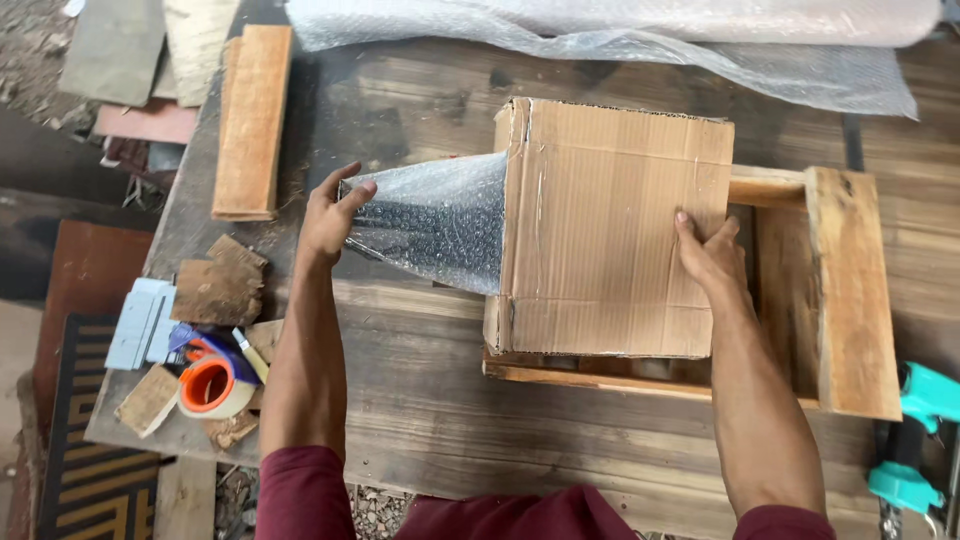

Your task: The person assembles a wooden box by placing a cardboard-wrapped item inside a wooden frame and then securing wooden slats over the top using a pneumatic nail gun.

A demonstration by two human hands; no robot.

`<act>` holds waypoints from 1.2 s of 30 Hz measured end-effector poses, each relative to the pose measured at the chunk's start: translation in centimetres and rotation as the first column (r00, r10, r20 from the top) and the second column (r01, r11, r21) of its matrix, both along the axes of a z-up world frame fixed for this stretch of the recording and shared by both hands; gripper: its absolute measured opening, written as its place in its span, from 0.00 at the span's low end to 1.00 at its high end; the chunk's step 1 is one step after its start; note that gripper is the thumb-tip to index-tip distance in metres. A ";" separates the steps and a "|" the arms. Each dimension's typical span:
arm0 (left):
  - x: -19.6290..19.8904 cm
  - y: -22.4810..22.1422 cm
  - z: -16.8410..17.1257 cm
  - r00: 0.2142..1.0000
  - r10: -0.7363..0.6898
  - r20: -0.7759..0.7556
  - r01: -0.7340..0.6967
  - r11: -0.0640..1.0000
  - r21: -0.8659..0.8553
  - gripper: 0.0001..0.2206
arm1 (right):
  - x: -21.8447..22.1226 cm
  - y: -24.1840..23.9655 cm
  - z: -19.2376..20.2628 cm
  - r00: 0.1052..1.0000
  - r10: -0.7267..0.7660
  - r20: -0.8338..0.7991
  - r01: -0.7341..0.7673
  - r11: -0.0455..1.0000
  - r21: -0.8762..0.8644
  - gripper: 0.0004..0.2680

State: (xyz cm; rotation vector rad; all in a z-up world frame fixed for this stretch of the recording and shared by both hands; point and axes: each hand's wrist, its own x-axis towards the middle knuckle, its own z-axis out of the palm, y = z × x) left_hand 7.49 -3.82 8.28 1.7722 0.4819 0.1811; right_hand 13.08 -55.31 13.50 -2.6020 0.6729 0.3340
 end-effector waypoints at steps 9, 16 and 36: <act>2.8 -7.1 -2.5 0.978 -0.113 -0.176 0.098 0.991 -0.089 0.27 | -3.6 -6.0 4.3 0.997 -0.061 -0.054 0.054 0.991 -0.120 0.36; 1.9 -7.1 -3.5 0.968 -0.098 -0.229 0.081 0.993 -0.081 0.24 | -3.2 -7.0 1.9 0.992 -0.036 -0.118 0.019 0.990 -0.141 0.36; 3.0 -9.9 -5.5 0.869 -0.085 -0.487 0.179 0.972 0.149 0.27 | -1.9 -8.9 -4.3 0.994 -0.104 -0.034 0.099 0.985 -0.141 0.32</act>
